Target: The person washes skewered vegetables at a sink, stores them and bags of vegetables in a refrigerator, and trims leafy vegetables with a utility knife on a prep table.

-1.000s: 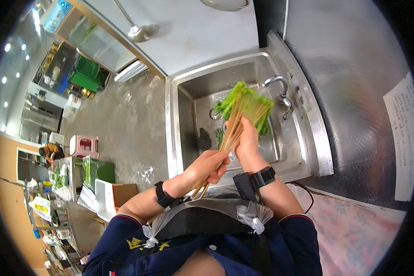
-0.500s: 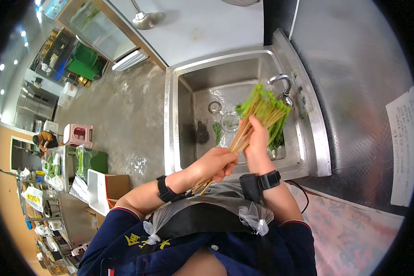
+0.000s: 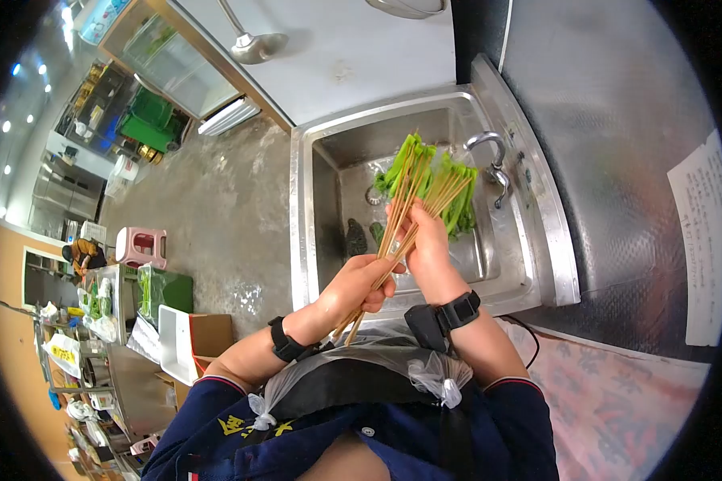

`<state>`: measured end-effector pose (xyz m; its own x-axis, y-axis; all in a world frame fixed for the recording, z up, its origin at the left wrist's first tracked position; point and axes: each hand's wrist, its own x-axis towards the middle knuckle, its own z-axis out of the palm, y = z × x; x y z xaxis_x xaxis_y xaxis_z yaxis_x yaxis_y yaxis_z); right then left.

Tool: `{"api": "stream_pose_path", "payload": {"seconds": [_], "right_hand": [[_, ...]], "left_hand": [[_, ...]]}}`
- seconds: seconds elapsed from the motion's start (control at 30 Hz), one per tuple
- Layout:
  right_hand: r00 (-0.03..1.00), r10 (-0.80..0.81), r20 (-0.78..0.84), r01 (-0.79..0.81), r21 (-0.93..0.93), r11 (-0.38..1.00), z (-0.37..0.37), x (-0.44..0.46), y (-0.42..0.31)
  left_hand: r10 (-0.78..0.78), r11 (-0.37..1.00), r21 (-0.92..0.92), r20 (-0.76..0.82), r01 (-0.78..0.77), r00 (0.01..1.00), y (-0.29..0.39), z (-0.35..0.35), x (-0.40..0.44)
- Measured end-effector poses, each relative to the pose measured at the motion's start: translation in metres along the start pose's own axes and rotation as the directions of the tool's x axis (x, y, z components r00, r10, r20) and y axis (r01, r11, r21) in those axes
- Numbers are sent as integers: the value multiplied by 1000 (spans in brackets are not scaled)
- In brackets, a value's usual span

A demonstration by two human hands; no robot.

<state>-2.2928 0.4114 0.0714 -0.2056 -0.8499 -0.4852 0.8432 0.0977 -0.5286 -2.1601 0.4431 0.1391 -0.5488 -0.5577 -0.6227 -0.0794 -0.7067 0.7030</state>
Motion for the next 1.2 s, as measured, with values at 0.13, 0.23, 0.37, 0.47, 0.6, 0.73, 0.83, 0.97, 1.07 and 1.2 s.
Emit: {"api": "stream_pose_path", "payload": {"seconds": [0.13,0.23,0.37,0.47,0.6,0.73,0.83,0.97,1.07,1.2], "right_hand": [[997,-59,46,58,32,998,-10,-7,-3],[990,-139,12,138,59,989,-16,-13,-6],[983,-168,-71,171,41,984,-24,-15,-9],[985,-138,-102,130,-76,989,-31,-10,-14],[992,-85,-93,87,10,996,-32,-4,-17],[996,-49,-74,57,108,992,-29,4,-13],[999,-29,-40,34,135,990,-22,7,-11],[997,-59,-51,61,49,997,-17,7,-8],[996,-28,-89,26,-17,1000,-7,9,-4],[998,63,8,-62,-61,996,-1,20,2]], "left_hand": [[-49,997,68,59,45,997,4,0,3],[-86,995,57,130,80,988,8,0,8],[-133,989,82,142,122,981,5,0,17],[-143,977,179,133,118,981,5,3,15],[-81,987,145,126,62,989,0,6,14],[-48,996,78,89,42,995,-3,5,15],[-41,999,9,78,40,996,-3,1,13],[-41,999,24,69,40,997,-2,-3,14],[-50,999,-7,48,50,998,1,-3,12],[-18,1000,-9,7,18,1000,-3,-6,10]]}}
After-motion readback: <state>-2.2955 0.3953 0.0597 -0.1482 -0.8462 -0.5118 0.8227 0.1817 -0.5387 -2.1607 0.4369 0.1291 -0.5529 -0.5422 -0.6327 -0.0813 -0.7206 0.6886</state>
